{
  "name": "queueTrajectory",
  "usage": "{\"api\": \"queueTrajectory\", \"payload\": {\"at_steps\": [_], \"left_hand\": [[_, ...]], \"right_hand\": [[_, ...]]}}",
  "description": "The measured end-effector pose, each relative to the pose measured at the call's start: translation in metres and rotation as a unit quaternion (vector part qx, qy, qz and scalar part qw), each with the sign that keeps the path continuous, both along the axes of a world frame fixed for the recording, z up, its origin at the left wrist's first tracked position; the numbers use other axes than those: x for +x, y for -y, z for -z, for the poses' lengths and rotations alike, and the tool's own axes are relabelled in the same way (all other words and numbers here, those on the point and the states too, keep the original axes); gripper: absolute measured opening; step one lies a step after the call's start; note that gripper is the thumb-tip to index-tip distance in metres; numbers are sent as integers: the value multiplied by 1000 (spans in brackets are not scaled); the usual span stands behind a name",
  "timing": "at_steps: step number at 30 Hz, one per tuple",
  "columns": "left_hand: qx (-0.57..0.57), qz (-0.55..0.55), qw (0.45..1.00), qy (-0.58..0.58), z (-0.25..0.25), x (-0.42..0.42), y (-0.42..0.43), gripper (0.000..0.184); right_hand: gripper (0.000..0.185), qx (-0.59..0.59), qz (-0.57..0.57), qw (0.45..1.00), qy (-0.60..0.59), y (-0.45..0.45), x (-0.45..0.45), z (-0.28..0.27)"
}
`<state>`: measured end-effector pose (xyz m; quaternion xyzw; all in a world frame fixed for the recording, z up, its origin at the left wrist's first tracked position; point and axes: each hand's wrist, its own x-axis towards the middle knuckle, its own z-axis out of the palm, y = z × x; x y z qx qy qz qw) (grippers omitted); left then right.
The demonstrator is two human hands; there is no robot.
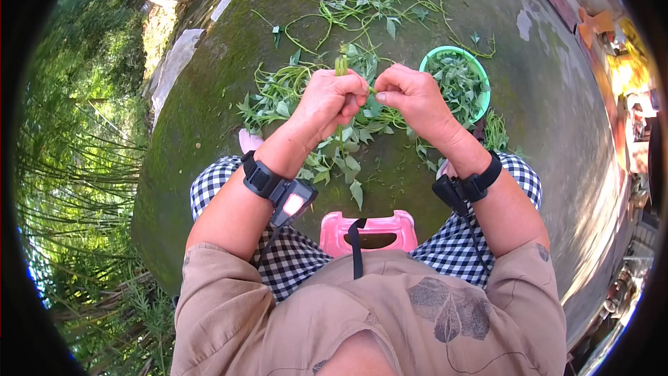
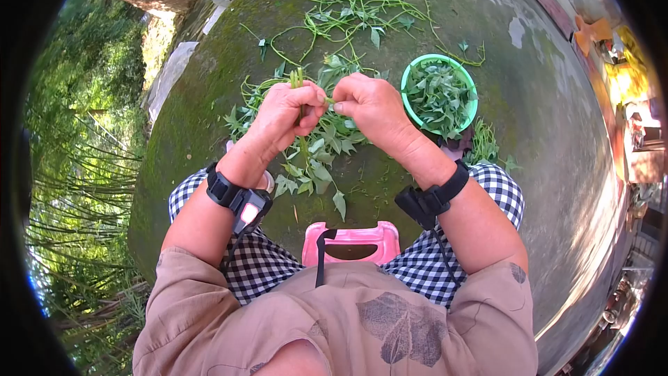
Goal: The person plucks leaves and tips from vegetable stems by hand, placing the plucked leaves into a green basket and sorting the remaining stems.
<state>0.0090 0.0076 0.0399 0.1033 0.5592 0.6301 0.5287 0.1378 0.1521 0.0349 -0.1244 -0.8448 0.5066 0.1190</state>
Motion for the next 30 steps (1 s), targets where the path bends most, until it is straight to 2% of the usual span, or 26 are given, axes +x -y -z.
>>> {"api": "queueTrajectory", "payload": {"at_steps": [3, 6, 9, 12, 26, 30], "left_hand": [[-5, 6, 1000, 10, 3, 3, -2, 10], [-2, 6, 1000, 30, 5, 6, -4, 11], [3, 3, 999, 40, 7, 7, -6, 12], [3, 1, 999, 35, 7, 9, -6, 12], [30, 56, 997, 32, 0, 15, 8, 7], [5, 156, 988, 9, 10, 23, 18, 10]], "right_hand": [[14, -38, 6, 999, 3, 0, 3, 3], [12, -124, 17, 992, 15, 1, 5, 4], [9, -266, 49, 963, 20, -2, 4, 5], [6, -344, 96, 934, 23, -8, 5, -1], [5, -297, 323, 899, -2, -68, 23, 16], [4, -287, 374, 882, -19, -92, 36, 22]]}}
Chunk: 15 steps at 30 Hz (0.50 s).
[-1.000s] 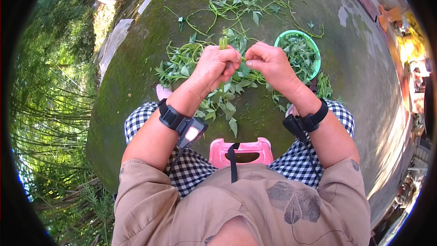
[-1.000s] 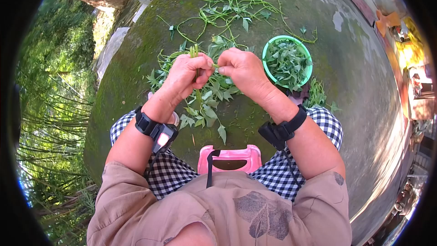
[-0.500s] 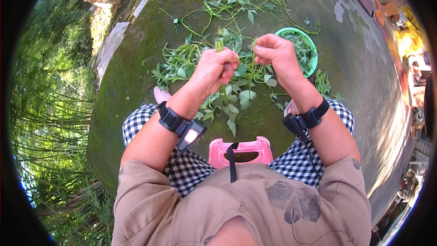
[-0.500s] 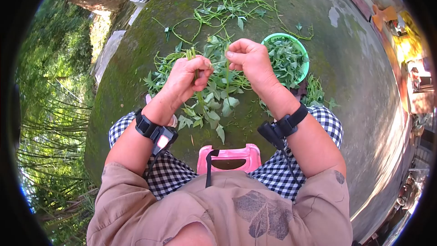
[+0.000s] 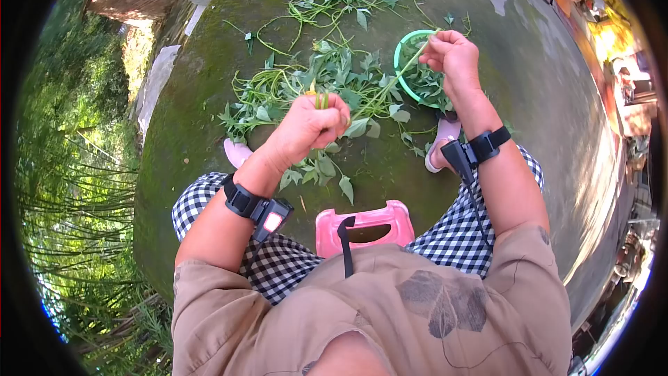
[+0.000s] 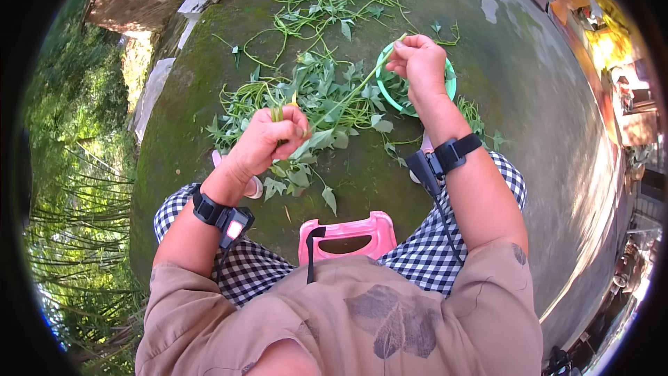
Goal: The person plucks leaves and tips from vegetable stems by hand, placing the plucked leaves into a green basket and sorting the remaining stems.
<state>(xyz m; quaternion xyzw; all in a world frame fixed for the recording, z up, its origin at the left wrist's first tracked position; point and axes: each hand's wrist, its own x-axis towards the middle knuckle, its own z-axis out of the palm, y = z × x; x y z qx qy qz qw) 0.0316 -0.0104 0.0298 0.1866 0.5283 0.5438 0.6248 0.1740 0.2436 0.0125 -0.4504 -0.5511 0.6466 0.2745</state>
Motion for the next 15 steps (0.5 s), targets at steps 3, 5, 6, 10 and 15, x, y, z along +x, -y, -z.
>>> {"api": "queueTrajectory", "payload": {"at_steps": [3, 5, 6, 10, 15], "left_hand": [[-46, 85, 995, -35, 4, 15, 6, 8], [-53, 157, 979, -117, 13, 28, 12, 6], [-34, 195, 969, -149, 27, 34, 15, 7], [-25, 354, 900, -254, 72, 63, 33, 9], [0, 554, 725, -409, 99, 96, 52, 18]], "right_hand": [[5, 8, 40, 999, -15, -13, 9, -3], [5, 14, 65, 998, -23, -21, 14, -5], [6, 22, 74, 996, -36, -25, 17, -6], [8, 39, 92, 993, -60, -37, 24, -14], [16, 49, 75, 990, -111, -45, 23, -14]]}}
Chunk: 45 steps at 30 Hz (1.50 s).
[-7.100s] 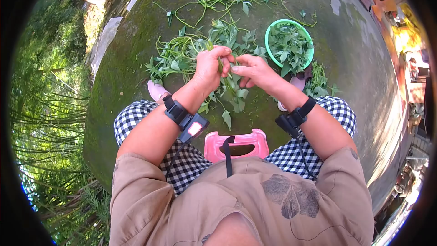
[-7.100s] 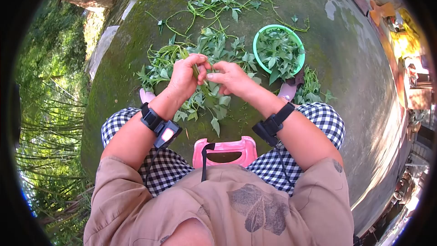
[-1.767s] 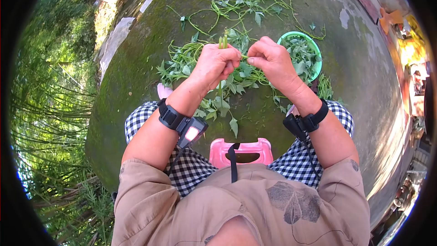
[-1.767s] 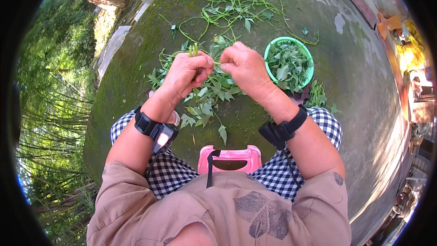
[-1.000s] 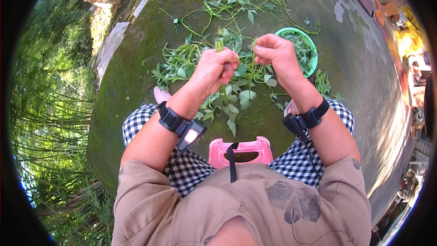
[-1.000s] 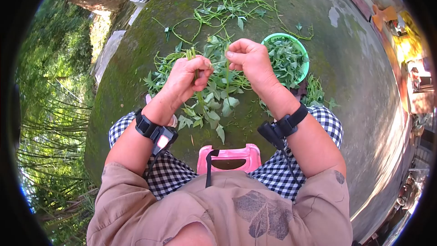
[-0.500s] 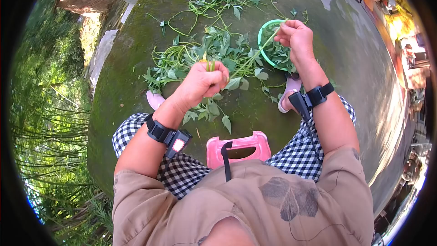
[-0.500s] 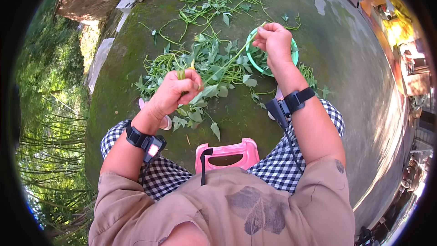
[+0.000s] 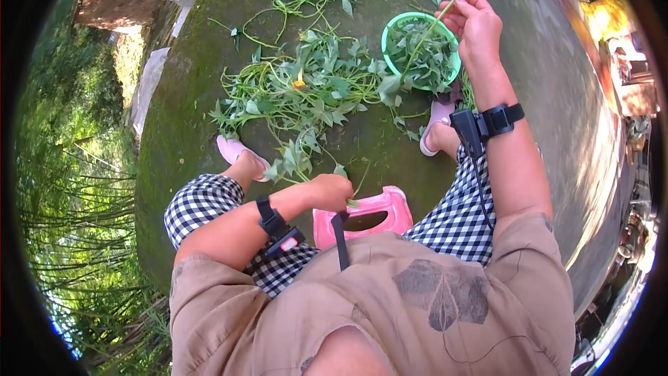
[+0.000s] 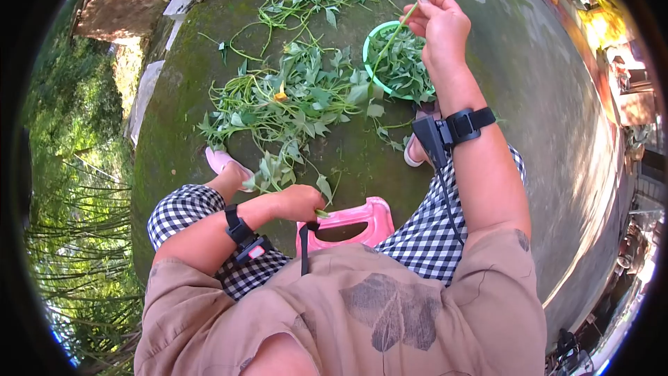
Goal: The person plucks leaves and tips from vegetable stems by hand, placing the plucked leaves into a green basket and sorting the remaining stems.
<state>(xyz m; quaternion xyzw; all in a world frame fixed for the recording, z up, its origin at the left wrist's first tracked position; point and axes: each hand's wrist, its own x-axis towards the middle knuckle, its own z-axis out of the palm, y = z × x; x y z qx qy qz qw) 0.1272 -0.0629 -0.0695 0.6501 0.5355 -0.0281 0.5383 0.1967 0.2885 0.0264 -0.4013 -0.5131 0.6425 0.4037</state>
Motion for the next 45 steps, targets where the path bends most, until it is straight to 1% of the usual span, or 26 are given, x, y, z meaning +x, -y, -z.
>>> {"api": "queueTrajectory", "payload": {"at_steps": [1, 2, 4, 5, 6, 7, 8, 11, 14, 15, 16, 17, 18, 20, 23, 26, 30, 34, 36, 43, 45], "left_hand": [[-8, 32, 999, -23, 3, 5, 5, 20], [12, 34, 999, -30, 7, 7, 10, 20], [54, 38, 997, -45, 3, 3, 9, 22], [55, 22, 994, -87, 12, 2, 8, 23], [62, -1, 991, -119, 11, -2, 4, 21], [40, -11, 987, -156, 11, -7, -3, 19], [18, -22, 981, -193, 9, -12, -10, 17], [56, -125, 968, -210, -7, -30, -25, 14], [123, -288, 943, -117, -4, -55, -40, 11], [102, -391, 914, 3, -7, -65, -46, 10], [80, -484, 863, 124, -16, -73, -51, 10], [38, -523, 841, 137, -58, -81, -62, 11], [30, -585, 786, 196, -64, -89, -67, 12], [14, -628, 733, 260, -97, -104, -72, 12], [34, -644, 692, 324, -109, -116, -78, 13], [35, -652, 683, 328, -120, -115, -84, 14], [46, -637, 682, 355, -118, -116, -82, 15], [45, -653, 671, 349, -118, -115, -83, 15], [40, -660, 662, 352, -116, -114, -83, 15], [57, -641, 678, 356, -108, -112, -82, 11], [56, -638, 677, 364, -106, -112, -83, 10]], "right_hand": [[17, 0, -11, 1000, -9, 1, -2, -1], [19, -1, -22, 1000, -17, 3, -4, -1], [21, 0, -71, 997, 2, 13, -7, -3], [20, -7, -99, 995, 14, 19, -9, -4], [20, -14, -127, 991, 25, 25, -12, -4], [20, -13, -167, 985, 28, 32, -15, -4], [19, -16, -196, 979, 56, 38, -17, -3], [19, -12, -280, 952, 126, 59, -24, 2], [17, 16, -355, 922, 153, 83, -27, -4], [15, 27, -382, 911, 151, 87, -28, -2], [15, 25, -399, 904, 151, 90, -29, 1], [14, 41, -399, 903, 152, 95, -30, -1], [13, 56, -398, 902, 155, 99, -32, -2], [13, 105, -402, 896, 159, 101, -34, -3], [14, 164, -396, 892, 147, 104, -38, -5], [13, 187, -403, 887, 129, 106, -41, -8], [11, 227, -409, 873, 138, 109, -43, -10], [10, 266, -407, 861, 151, 112, -44, -8], [10, 268, -404, 862, 149, 113, -44, -7], [11, 284, -404, 855, 157, 117, -44, -4], [11, 268, -408, 860, 147, 120, -43, -3]]}}
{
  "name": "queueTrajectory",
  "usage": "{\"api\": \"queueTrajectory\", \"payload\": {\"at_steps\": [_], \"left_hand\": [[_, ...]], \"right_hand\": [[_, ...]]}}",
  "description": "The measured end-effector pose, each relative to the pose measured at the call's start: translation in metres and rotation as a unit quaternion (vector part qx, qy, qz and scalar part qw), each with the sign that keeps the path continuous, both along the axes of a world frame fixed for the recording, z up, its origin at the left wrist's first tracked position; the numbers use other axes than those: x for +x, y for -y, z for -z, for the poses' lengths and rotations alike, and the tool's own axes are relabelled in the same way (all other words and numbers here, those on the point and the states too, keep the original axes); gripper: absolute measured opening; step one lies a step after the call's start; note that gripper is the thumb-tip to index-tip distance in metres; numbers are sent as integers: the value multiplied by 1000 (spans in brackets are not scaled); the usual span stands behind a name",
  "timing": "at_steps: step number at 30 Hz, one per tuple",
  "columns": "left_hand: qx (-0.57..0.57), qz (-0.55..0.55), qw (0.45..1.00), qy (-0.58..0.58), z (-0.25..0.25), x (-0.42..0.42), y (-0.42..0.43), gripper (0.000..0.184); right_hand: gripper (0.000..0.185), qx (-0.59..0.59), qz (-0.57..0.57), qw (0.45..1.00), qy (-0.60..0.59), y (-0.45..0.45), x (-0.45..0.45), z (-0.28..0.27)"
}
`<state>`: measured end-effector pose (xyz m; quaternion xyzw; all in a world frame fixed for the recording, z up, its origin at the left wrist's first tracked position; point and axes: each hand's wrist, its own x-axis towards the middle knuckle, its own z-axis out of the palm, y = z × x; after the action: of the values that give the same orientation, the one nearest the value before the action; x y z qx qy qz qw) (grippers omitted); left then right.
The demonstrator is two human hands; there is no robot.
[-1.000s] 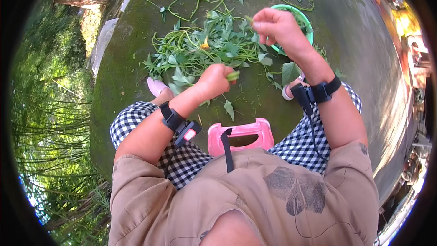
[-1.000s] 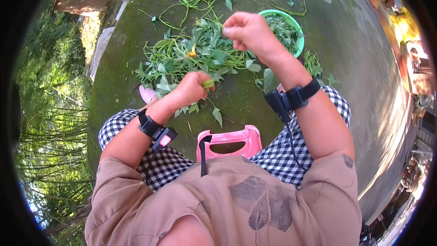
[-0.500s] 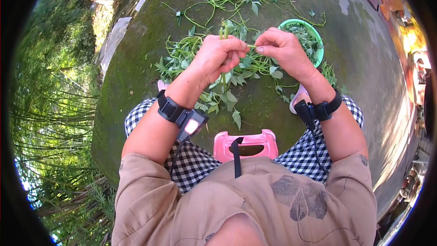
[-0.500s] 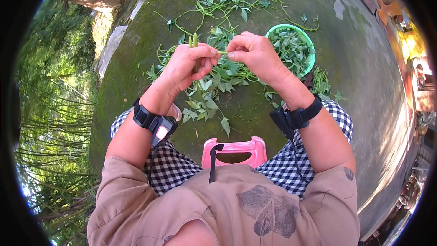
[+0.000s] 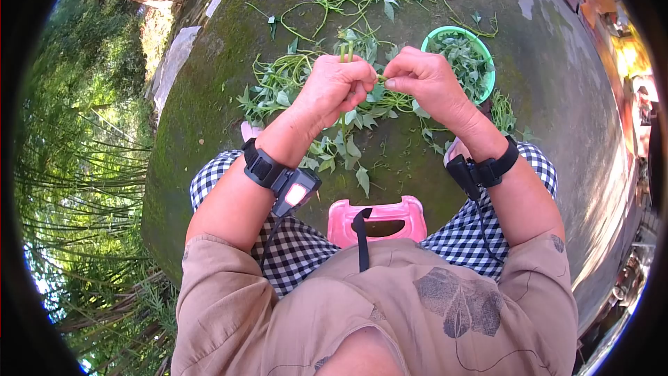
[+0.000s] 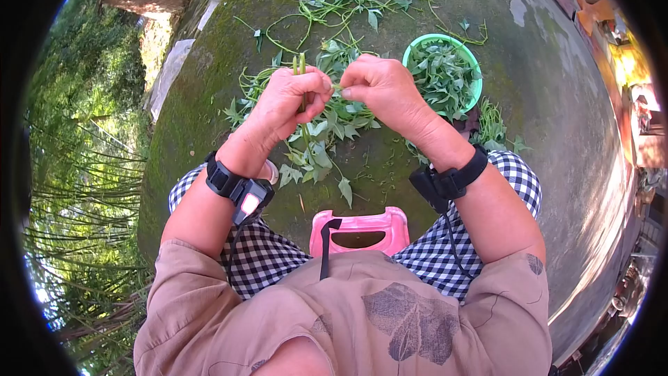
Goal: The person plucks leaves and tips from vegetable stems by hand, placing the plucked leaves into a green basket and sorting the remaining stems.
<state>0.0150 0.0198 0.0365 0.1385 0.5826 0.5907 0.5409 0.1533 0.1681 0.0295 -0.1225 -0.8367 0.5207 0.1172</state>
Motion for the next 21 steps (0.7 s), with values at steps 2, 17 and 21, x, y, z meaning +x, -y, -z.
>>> {"api": "queueTrajectory", "payload": {"at_steps": [2, 17, 21], "left_hand": [[-1, -4, 1000, 9, 3, 0, 0, 11], [-20, -29, 999, 27, 15, 3, 10, 12], [-42, -37, 998, 36, 22, 0, 19, 10]], "right_hand": [[11, -57, 6, 998, 2, 4, 0, 3], [9, -232, 220, 947, -35, -43, 7, -8], [7, -215, 293, 930, -60, -67, 17, -6]]}}
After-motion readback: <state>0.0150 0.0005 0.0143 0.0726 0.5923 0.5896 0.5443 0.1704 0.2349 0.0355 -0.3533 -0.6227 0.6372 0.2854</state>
